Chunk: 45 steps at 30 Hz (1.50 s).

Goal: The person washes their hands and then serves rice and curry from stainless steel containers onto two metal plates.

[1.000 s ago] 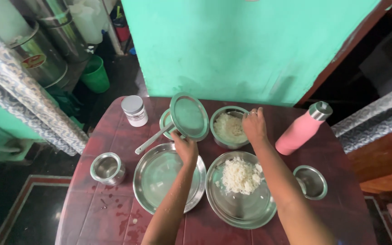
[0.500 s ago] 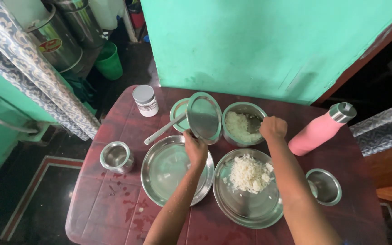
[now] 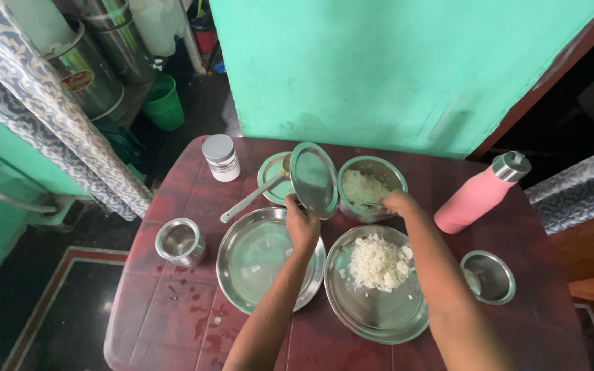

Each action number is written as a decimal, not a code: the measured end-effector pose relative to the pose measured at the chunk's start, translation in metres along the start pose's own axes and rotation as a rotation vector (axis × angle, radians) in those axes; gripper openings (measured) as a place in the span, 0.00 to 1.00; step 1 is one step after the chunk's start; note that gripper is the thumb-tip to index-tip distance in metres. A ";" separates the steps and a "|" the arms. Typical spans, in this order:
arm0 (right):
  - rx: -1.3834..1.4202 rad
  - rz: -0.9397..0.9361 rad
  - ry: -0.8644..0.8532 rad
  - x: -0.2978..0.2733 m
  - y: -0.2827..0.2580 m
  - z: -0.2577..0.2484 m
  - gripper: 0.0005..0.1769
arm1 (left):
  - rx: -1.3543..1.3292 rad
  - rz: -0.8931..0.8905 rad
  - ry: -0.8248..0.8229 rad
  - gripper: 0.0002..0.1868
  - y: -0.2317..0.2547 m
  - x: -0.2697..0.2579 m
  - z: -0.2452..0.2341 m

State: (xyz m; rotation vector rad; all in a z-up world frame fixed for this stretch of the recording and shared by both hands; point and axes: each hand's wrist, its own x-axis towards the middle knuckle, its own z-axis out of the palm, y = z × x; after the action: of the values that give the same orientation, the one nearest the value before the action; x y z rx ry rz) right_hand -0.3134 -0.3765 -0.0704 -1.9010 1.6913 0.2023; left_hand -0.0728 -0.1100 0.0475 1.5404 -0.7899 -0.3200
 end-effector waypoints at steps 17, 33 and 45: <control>0.059 0.047 0.461 -0.133 -0.050 0.006 0.28 | -0.003 -0.032 -0.022 0.23 -0.019 -0.005 -0.006; 0.280 0.093 0.646 -0.164 -0.022 0.030 0.30 | -0.332 -0.269 0.086 0.21 -0.041 0.017 -0.069; 0.367 0.069 0.674 -0.146 -0.038 0.060 0.30 | -0.666 -0.339 0.150 0.23 -0.048 0.034 -0.164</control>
State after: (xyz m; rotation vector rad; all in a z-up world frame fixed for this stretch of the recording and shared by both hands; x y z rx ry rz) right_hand -0.2892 -0.2190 -0.0379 -1.7235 2.0300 -0.7539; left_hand 0.0690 -0.0093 0.0347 1.0389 -0.2506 -0.6373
